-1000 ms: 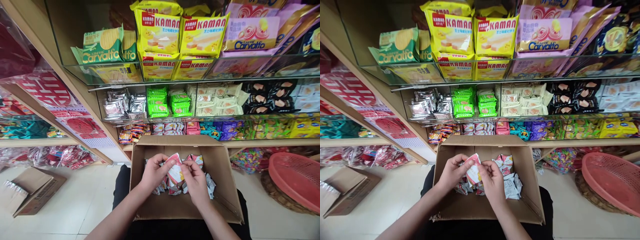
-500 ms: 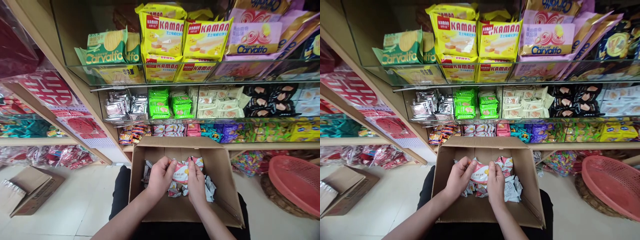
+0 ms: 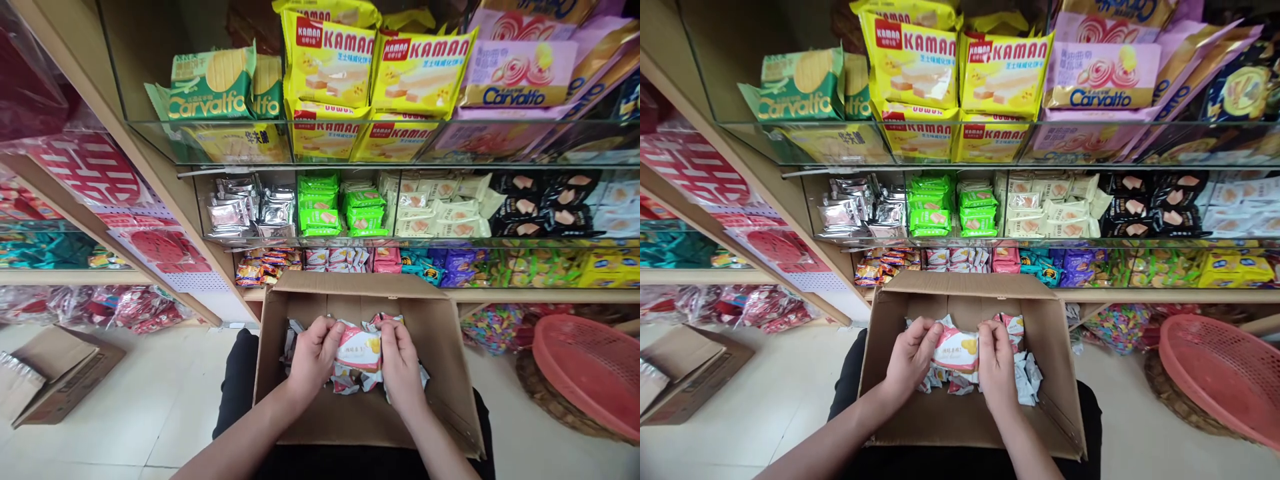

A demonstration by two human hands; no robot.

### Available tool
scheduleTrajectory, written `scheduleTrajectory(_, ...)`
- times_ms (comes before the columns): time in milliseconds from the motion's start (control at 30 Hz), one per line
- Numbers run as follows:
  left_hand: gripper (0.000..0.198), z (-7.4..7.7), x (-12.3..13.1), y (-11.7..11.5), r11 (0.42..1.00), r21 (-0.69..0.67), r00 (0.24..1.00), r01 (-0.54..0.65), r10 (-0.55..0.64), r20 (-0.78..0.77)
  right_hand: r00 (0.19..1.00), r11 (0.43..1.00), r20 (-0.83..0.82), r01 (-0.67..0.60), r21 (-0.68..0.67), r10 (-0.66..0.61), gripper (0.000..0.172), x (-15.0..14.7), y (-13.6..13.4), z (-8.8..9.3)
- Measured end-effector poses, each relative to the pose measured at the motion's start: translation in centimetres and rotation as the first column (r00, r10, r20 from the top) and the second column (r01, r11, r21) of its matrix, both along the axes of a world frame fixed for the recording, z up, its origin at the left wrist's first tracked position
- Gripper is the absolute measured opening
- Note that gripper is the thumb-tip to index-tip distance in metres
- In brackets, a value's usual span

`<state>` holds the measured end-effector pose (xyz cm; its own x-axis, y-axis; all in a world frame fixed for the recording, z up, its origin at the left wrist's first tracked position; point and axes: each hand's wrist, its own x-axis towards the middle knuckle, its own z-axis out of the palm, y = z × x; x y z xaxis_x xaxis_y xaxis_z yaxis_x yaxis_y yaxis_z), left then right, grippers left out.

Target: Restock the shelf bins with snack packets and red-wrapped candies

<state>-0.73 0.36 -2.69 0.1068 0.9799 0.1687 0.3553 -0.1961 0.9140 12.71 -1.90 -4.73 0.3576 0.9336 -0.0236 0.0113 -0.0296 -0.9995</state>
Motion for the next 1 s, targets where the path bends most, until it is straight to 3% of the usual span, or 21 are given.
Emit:
scheduleTrajectory(133,0.022,0.9,-1.1,0.2,0.984,0.139,0.99,0.111,-0.096,-0.107,0.925,0.926,0.079,-0.376,0.025,0.373,0.037,1.1,-0.7,1.3)
scheduleTrajectory(200,0.023,1.9,-1.7,0.8,0.97,0.185,0.976,0.158,-0.124,-0.181,0.883,0.892,0.136,-0.452,-0.014,0.449,0.035,1.6,-0.4,2.2)
scheduleTrajectory(267,0.026,3.1,-2.5,2.1,0.952,0.241,0.943,0.188,-0.107,-0.315,0.873,0.909,0.271,-0.417,-0.014,0.405,0.032,2.5,0.9,3.1)
scheduleTrajectory(333,0.03,4.0,-3.5,4.3,0.925,0.319,0.865,0.205,-0.019,-0.501,0.848,0.95,0.467,-0.307,0.05,0.249,0.031,3.6,3.0,4.0)
scheduleTrajectory(400,0.034,4.4,-4.6,6.9,0.909,0.359,0.739,0.211,0.092,-0.667,0.747,0.964,0.657,-0.239,0.121,0.103,0.03,4.8,5.8,4.7)
scheduleTrajectory(467,0.037,4.3,-5.4,9.3,0.931,0.288,0.613,0.225,0.095,-0.784,0.584,0.957,0.805,-0.279,0.08,0.103,0.027,5.6,8.9,4.9)
scheduleTrajectory(567,0.044,3.4,-6.0,11.3,0.983,0.112,0.509,0.143,0.024,-0.86,0.356,0.93,0.893,-0.332,-0.155,0.276,0.023,5.5,13.3,4.0)
scheduleTrajectory(633,0.045,2.9,-6.0,11.6,0.993,0.073,0.491,0.09,0.02,-0.871,0.272,0.903,0.882,-0.308,-0.3,0.386,0.024,4.7,15.9,2.9)
scheduleTrajectory(800,0.041,2.7,-5.9,11.0,0.992,0.107,0.497,0.061,0.063,-0.865,0.201,0.868,0.863,-0.295,-0.398,0.464,0.028,2.0,20.8,0.0)
scheduleTrajectory(1000,0.037,2.7,-6.0,11.0,0.99,0.131,0.507,0.045,0.09,-0.857,0.184,0.868,0.869,-0.302,-0.395,0.46,0.032,1.1,23.7,-2.3)
